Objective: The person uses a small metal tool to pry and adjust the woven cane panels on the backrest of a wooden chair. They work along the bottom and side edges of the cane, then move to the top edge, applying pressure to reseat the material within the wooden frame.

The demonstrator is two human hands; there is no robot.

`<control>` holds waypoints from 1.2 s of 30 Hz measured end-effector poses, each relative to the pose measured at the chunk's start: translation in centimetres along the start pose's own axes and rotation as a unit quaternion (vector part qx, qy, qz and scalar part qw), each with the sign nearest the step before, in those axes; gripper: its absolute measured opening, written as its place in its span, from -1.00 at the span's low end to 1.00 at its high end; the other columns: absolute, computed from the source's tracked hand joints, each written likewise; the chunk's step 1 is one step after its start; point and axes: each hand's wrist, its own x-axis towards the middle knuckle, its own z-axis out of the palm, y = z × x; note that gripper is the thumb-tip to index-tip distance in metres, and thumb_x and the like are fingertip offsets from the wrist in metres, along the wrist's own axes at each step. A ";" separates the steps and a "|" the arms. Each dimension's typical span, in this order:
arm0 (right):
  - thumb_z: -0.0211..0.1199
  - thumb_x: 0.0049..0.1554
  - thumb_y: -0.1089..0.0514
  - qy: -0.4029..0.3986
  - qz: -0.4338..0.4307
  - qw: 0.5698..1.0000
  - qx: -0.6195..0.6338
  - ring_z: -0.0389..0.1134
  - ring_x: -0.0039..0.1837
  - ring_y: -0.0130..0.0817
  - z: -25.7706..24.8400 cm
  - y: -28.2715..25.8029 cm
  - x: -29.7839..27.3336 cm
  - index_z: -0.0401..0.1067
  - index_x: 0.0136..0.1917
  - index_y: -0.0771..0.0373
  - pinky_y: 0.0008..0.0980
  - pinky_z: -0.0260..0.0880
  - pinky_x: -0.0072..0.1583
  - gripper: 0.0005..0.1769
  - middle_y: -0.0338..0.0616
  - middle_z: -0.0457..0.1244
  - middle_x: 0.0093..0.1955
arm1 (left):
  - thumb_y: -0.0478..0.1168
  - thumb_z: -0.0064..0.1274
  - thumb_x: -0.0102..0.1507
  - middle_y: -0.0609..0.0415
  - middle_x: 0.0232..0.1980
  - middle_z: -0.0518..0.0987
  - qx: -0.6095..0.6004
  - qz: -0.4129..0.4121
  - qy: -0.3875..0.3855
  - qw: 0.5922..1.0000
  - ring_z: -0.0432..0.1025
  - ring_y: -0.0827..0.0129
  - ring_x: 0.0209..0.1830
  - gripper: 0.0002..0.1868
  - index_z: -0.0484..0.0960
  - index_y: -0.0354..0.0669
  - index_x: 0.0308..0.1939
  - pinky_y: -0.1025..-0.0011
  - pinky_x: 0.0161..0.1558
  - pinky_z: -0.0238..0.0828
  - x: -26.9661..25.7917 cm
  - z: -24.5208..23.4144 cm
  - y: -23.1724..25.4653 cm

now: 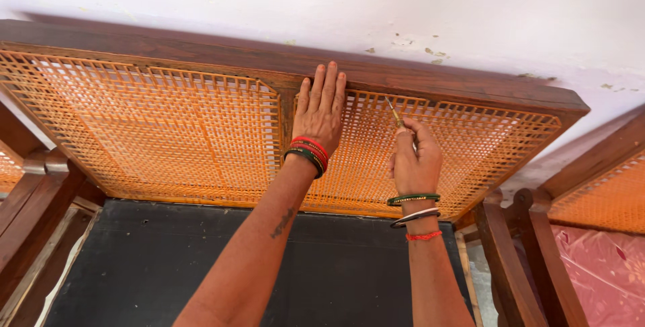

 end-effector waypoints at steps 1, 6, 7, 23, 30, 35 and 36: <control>0.08 0.29 0.15 -0.007 0.007 1.000 0.015 0.23 -0.46 -0.60 0.3 0.1 -0.1 0.43 0.26 0.35 -0.52 0.21 -0.47 -0.66 -0.30 0.21 -0.37 | -0.40 -0.16 0.24 -0.09 0.70 -0.27 0.008 -0.005 -0.004 1.000 -0.36 0.09 0.69 -0.09 -0.21 -0.19 0.64 0.10 0.60 -0.41 -0.3 0.4 -0.1; 0.01 0.29 0.19 -0.048 0.005 0.996 0.077 0.25 -0.41 -0.60 1.0 0.8 -0.7 0.36 0.35 0.38 -0.55 0.24 -0.46 -0.59 -0.26 0.25 -0.27 | -0.37 -0.16 0.28 -0.05 0.70 -0.23 -0.105 0.003 0.041 0.994 -0.33 0.14 0.70 -0.14 -0.19 -0.22 0.62 0.08 0.61 -0.40 -0.6 1.6 -1.1; 0.03 0.27 0.20 -0.053 0.009 0.996 0.073 0.27 -0.40 -0.59 1.1 0.8 -0.8 0.32 0.38 0.38 -0.54 0.26 -0.45 -0.57 -0.25 0.26 -0.23 | -0.36 -0.15 0.29 -0.04 0.70 -0.23 -0.117 0.008 0.042 0.992 -0.33 0.15 0.70 -0.14 -0.19 -0.22 0.62 0.07 0.61 -0.40 -0.6 1.8 -1.4; 0.08 0.28 0.18 -0.123 0.036 0.990 0.063 0.34 -0.36 -0.52 5.3 -0.4 -2.9 0.29 0.41 0.40 -0.53 0.32 -0.41 -0.53 -0.11 0.33 -0.14 | -0.29 -0.09 0.29 0.00 0.70 -0.29 -0.122 -0.052 -0.008 0.991 -0.36 0.13 0.70 -0.11 -0.20 -0.21 0.62 0.06 0.59 -0.27 -2.4 0.6 -6.0; 0.01 0.32 0.15 -0.131 0.047 0.987 0.077 0.34 -0.39 -0.51 7.0 -1.3 -3.3 0.28 0.42 0.37 -0.52 0.31 -0.43 -0.55 -0.12 0.31 -0.16 | -0.42 -0.22 0.28 0.09 0.70 -0.28 -0.049 -0.045 -0.036 0.997 -0.34 0.23 0.69 -0.14 -0.19 -0.14 0.63 0.09 0.57 -0.21 -2.4 -0.1 -7.3; -0.01 0.34 0.14 -0.130 0.033 0.987 0.089 0.34 -0.39 -0.51 8.5 -1.4 -3.5 0.30 0.40 0.36 -0.52 0.32 -0.43 -0.57 -0.12 0.30 -0.17 | -0.46 -0.23 0.25 0.08 0.71 -0.27 -0.079 -0.062 -0.031 0.994 -0.33 0.22 0.70 -0.12 -0.19 -0.15 0.63 0.11 0.58 -0.19 -2.7 -0.4 -6.5; -0.01 0.34 0.14 -0.130 0.027 0.987 0.094 0.34 -0.39 -0.50 8.8 -1.5 -3.5 0.30 0.40 0.36 -0.52 0.31 -0.43 -0.57 -0.12 0.30 -0.17 | -0.46 -0.23 0.24 0.08 0.71 -0.27 -0.084 -0.060 -0.034 0.994 -0.34 0.22 0.70 -0.12 -0.19 -0.15 0.63 0.11 0.58 -0.19 -2.7 -0.5 -6.5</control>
